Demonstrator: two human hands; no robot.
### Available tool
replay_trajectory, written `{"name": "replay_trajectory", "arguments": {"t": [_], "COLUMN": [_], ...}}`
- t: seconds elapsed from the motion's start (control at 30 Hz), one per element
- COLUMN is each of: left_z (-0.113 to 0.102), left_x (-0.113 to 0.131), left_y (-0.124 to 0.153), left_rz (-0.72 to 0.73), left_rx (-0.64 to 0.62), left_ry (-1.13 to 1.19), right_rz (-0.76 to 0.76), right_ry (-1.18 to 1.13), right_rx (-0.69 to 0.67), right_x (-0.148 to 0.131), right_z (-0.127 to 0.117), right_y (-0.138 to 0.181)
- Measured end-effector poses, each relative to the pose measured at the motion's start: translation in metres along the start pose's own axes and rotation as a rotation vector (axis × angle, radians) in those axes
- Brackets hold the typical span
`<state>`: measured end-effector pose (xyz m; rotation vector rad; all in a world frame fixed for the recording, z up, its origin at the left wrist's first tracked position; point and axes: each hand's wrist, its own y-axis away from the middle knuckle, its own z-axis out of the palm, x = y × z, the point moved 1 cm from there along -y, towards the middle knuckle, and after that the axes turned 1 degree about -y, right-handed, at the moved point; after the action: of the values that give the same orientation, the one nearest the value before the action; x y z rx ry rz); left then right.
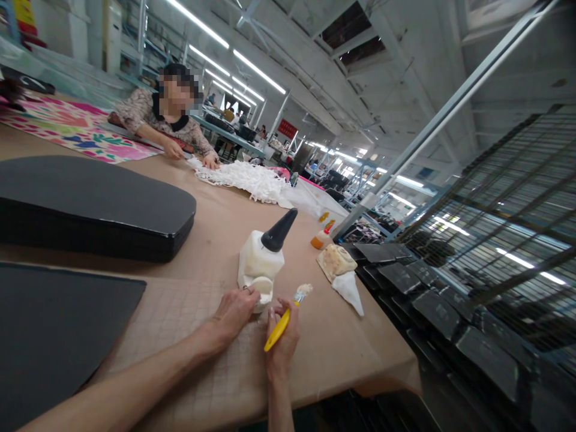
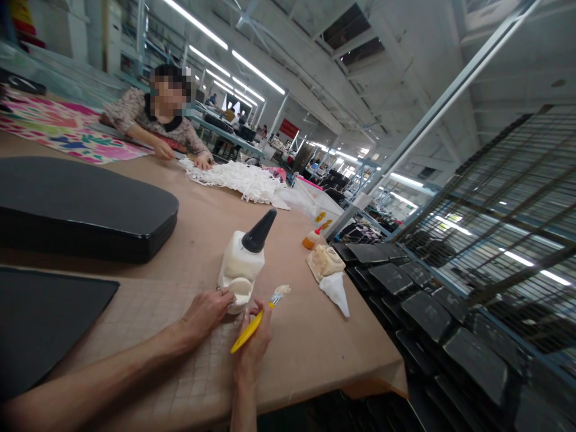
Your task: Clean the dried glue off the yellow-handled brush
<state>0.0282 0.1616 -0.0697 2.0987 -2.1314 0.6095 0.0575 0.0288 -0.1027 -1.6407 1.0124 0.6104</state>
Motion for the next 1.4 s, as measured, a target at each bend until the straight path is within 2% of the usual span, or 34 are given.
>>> {"name": "replay_trajectory", "arguments": {"t": [0.13,0.23,0.5,0.73,0.93,1.07,1.17,1.27,1.4], "left_z": [0.006,0.009,0.017,0.032,0.036,0.033,0.039,0.049,0.057], "left_x": [-0.002,-0.002,0.0,-0.005,-0.009,-0.008,-0.009,-0.011,-0.013], "left_y": [0.0,0.002,0.016,0.021,0.026,0.027,0.027,0.028,0.029], "left_rz": [0.04,0.009,-0.189,-0.22,-0.119,-0.017,0.057,0.174,0.285], "left_rx": [0.0,0.006,0.052,0.061,0.081,0.075,0.181,0.318,0.336], "left_ry": [0.002,0.049,0.359,0.482,0.457,0.205,0.055,0.038,0.067], "right_rz": [-0.01,-0.029,-0.09,-0.135,-0.167,-0.135,-0.107,-0.067,0.019], "right_ry": [0.032,0.052,0.072,0.122,0.137,0.112,0.101,0.089,0.03], "right_rx": [0.032,0.032,-0.078,-0.16,-0.157,-0.146,-0.111,-0.048,-0.036], "right_x": [0.005,0.007,0.0,0.024,0.027,0.019,0.012,0.006,0.003], "right_z": [-0.002,0.0,0.008,0.014,0.014,0.013,0.01,0.006,0.007], "right_y": [0.002,0.004,0.008,0.012,0.014,0.016,0.017,0.016,0.01]}}
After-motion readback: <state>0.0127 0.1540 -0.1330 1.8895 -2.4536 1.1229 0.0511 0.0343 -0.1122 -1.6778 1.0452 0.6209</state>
